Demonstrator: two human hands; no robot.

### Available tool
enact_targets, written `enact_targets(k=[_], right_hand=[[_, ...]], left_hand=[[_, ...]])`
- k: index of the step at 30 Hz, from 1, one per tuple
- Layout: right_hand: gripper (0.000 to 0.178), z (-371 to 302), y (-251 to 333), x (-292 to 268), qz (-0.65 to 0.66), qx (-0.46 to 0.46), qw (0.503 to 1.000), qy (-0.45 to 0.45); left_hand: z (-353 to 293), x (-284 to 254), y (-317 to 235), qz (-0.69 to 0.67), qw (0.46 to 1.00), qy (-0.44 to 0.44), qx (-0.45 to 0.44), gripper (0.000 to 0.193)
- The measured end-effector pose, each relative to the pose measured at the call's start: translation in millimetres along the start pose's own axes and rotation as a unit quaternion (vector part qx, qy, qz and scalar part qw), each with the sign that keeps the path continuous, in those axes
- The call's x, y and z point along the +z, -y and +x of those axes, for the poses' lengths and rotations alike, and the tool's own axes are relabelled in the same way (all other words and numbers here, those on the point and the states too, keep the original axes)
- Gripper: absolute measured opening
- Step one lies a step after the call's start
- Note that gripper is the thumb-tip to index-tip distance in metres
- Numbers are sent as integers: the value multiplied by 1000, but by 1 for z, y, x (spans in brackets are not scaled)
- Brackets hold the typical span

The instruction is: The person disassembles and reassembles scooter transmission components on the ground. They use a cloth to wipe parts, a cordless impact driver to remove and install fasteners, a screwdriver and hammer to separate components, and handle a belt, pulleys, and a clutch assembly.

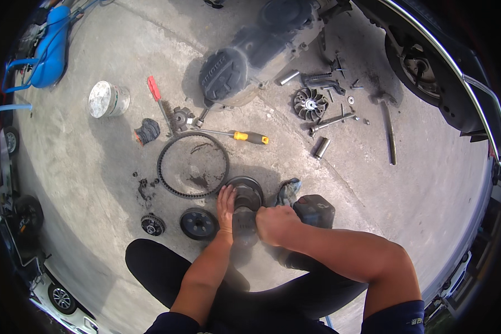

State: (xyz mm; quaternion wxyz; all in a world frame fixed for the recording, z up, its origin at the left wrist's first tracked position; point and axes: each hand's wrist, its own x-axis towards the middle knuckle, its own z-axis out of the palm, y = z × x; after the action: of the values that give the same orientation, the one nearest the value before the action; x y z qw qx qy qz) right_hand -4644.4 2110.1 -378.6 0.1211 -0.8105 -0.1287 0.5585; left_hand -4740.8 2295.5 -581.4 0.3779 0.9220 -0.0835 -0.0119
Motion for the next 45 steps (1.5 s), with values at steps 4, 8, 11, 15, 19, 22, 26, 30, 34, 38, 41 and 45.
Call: enact_targets(k=[4, 8, 11, 15, 19, 22, 26, 30, 34, 38, 41, 45], right_hand=[[34, -1, 1, 3, 16, 14, 1000, -4], [37, -1, 2, 1, 12, 20, 1000, -6], [42, -2, 5, -1, 10, 25, 1000, 10], [43, -6, 11, -6, 20, 43, 999, 17], [39, -10, 15, -7, 31, 62, 997, 29], [40, -9, 14, -4, 31, 64, 997, 22], [50, -6, 12, 4, 22, 68, 997, 12], [50, -6, 13, 8, 39, 64, 997, 6], [52, -8, 10, 3, 36, 59, 998, 4], [52, -10, -8, 3, 28, 36, 999, 6], [48, -7, -34, 9, 88, 22, 995, -40], [43, 1, -70, 23, 190, -1, 978, -81]], left_hand=[[-1, -1, -2, -25, 1000, 2, -15, 61], [-1, -1, 0, -17, 1000, 7, -8, 65], [-4, 0, 2, -22, 1000, 11, -6, 67], [-5, 4, 5, -37, 999, -3, 1, 68], [-5, 8, 7, -31, 999, -15, 7, 68], [-5, 9, 6, -19, 1000, -18, 11, 67], [-5, 8, 3, -29, 999, -21, 4, 67], [-4, 7, 2, -26, 999, -26, 9, 66], [-1, 4, 2, -16, 1000, -23, 13, 71], [0, -1, -5, -12, 1000, -12, 3, 82], [2, -3, -13, -9, 999, -36, 6, 93], [6, -2, -16, -3, 999, -40, 0, 108]])
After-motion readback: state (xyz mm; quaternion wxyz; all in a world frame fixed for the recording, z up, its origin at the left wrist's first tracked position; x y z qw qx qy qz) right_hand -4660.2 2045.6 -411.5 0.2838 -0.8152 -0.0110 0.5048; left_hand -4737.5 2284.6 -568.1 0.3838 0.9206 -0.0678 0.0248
